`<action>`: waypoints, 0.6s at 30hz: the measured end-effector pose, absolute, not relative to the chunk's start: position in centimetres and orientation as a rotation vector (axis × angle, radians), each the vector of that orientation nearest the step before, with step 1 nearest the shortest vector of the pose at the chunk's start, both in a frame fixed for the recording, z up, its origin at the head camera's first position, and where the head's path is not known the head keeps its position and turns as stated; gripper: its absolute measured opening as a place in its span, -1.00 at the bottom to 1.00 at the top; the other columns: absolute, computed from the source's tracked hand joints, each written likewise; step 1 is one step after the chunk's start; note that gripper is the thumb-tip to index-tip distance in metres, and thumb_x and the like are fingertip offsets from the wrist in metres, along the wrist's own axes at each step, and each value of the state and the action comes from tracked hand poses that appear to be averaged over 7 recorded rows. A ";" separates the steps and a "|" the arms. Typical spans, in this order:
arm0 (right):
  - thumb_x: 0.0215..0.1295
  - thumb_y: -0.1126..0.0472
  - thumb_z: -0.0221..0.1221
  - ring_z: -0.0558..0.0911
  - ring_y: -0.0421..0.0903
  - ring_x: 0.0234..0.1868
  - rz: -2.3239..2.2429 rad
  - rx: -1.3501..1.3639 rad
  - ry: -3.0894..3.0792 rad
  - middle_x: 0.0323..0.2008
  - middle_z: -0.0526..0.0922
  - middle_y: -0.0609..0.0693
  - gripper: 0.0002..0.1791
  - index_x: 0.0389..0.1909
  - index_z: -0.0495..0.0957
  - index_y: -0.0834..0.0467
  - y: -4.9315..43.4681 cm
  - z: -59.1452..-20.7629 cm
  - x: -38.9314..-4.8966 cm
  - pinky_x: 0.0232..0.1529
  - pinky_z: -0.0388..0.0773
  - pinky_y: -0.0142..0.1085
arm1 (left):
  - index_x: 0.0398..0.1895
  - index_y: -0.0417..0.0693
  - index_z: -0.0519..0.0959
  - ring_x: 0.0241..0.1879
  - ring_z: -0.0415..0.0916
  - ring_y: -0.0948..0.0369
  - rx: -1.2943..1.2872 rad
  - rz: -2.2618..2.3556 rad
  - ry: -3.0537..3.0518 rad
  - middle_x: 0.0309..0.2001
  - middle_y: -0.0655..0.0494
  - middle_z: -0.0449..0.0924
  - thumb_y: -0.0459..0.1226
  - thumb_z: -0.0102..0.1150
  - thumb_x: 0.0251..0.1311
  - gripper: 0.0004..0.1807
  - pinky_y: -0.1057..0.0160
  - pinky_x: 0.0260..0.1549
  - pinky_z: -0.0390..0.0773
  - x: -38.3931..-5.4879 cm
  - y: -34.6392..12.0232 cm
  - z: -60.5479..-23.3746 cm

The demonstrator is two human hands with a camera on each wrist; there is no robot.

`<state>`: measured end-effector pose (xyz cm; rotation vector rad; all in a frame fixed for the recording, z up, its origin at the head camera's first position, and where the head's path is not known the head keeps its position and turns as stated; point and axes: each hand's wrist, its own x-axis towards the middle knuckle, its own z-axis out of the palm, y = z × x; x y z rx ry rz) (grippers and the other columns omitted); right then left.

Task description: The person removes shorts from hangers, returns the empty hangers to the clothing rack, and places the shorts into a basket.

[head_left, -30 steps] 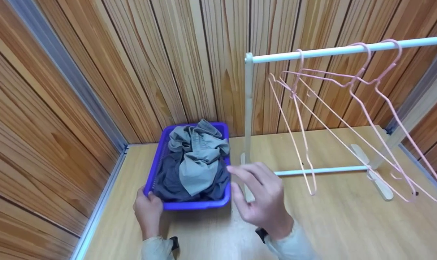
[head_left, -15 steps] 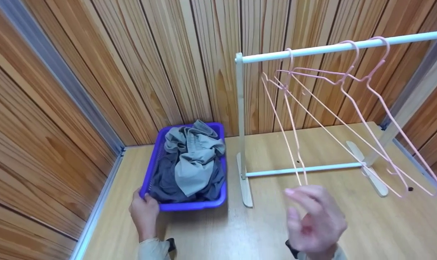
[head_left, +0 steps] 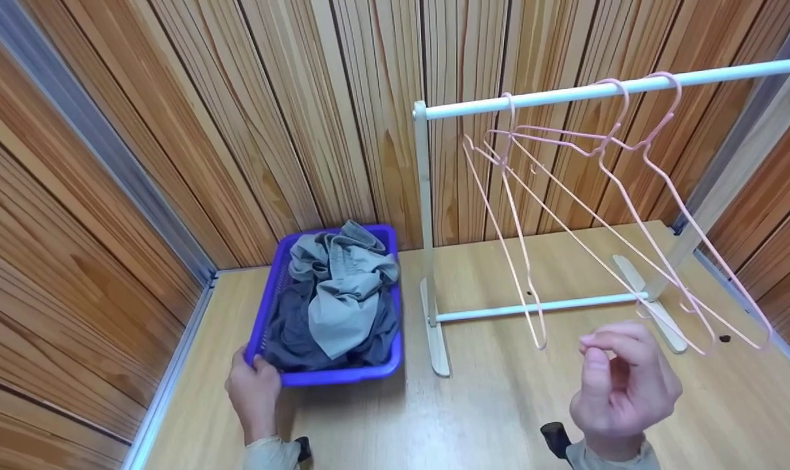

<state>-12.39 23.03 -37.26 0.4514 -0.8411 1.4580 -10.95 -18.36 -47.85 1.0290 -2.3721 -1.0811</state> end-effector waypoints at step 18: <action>0.22 0.40 0.16 0.39 -0.23 -0.48 1.190 0.313 -1.493 -0.60 0.49 0.27 -0.81 -0.48 0.61 0.48 26.3 -42.8 -15.8 -0.29 0.34 -0.59 | 0.31 -0.30 0.54 0.38 0.45 -0.21 0.667 -0.770 -2.040 0.33 -0.29 0.56 -0.31 0.07 0.51 -0.60 -0.20 0.43 0.43 -11.3 -13.1 -44.7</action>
